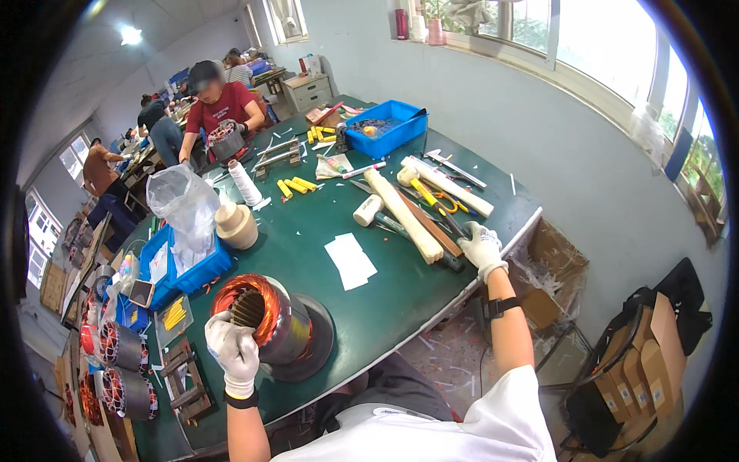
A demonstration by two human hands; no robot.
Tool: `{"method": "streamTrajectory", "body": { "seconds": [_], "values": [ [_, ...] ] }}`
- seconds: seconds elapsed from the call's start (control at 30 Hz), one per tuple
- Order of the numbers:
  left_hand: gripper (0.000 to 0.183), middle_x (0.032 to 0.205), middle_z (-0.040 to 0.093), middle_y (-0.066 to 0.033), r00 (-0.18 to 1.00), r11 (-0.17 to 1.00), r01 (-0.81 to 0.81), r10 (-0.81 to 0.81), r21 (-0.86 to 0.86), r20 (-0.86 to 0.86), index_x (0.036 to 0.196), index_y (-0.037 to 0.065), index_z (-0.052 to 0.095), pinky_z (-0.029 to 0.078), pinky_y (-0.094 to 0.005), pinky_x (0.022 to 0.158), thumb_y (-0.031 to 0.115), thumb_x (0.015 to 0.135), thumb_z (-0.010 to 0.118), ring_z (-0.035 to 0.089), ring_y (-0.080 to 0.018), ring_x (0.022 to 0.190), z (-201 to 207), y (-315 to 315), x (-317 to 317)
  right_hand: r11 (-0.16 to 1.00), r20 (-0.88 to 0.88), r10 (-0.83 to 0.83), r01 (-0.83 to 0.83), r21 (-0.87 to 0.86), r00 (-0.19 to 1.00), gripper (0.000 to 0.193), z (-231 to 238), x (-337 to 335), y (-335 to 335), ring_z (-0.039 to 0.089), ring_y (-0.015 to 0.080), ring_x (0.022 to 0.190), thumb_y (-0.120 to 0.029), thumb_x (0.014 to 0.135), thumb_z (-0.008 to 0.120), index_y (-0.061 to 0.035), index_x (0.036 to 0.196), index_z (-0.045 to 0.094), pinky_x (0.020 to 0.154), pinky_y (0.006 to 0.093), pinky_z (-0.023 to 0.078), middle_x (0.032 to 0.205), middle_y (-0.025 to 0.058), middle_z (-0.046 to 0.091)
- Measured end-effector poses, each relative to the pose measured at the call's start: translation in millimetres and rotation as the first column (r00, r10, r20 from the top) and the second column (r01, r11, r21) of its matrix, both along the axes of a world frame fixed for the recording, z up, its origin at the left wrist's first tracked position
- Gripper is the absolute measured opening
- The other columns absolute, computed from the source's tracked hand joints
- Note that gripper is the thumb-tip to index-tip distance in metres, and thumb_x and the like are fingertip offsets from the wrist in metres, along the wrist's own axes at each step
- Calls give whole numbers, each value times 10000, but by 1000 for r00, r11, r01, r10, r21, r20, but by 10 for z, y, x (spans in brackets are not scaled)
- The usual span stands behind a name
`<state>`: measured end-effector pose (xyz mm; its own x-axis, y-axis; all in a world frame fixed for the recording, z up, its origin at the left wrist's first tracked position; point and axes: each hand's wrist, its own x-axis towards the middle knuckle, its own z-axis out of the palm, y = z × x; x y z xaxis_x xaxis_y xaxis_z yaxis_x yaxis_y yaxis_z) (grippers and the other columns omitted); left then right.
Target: Winding and shaping copper coils inside a motor stator using a mallet and wedges.
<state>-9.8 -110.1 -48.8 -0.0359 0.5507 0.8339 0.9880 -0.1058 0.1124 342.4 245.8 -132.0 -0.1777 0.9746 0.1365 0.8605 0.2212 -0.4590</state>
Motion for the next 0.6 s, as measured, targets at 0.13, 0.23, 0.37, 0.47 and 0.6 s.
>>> {"method": "streamTrajectory", "body": {
  "seconds": [0.13,0.23,0.37,0.47,0.6],
  "values": [
    [182,668,554,-66,1000,1000,-6,6,0,-6,679,72,596,458,-455,828,173,817,533,555,-294,714,-2,-1,3,993,154,28,-45,112,988,317,33,-41,135,605,367,1059,-179,805,607,-132,1115,651,894,444,481,1071,143,674],
    [171,660,551,-66,1000,1000,-11,11,20,-10,676,71,594,463,-452,824,164,809,538,550,-285,694,-19,8,-6,895,214,53,-141,424,975,246,-11,-176,224,644,327,957,-132,801,597,-117,1028,689,876,408,495,979,161,684],
    [64,658,524,-50,1000,999,-10,11,49,-13,682,88,598,464,-461,832,130,730,603,541,-276,698,-21,16,-13,969,169,198,-218,112,966,164,-49,-423,366,665,331,927,-166,811,601,-114,917,714,832,414,519,950,165,693],
    [61,653,513,-47,1000,999,-25,25,33,-3,679,91,599,468,-465,846,121,731,607,533,-269,682,20,-23,18,970,250,205,-231,79,946,208,14,-494,422,661,345,952,-148,802,582,-81,967,688,842,422,517,965,198,684],
    [152,884,609,-88,999,996,-44,43,-79,-14,890,76,645,413,-506,968,151,760,619,583,-289,884,59,-232,93,950,457,262,-311,32,850,283,93,-305,385,664,352,961,-150,856,468,-25,1063,615,798,450,533,1005,228,676]
  ]
}}
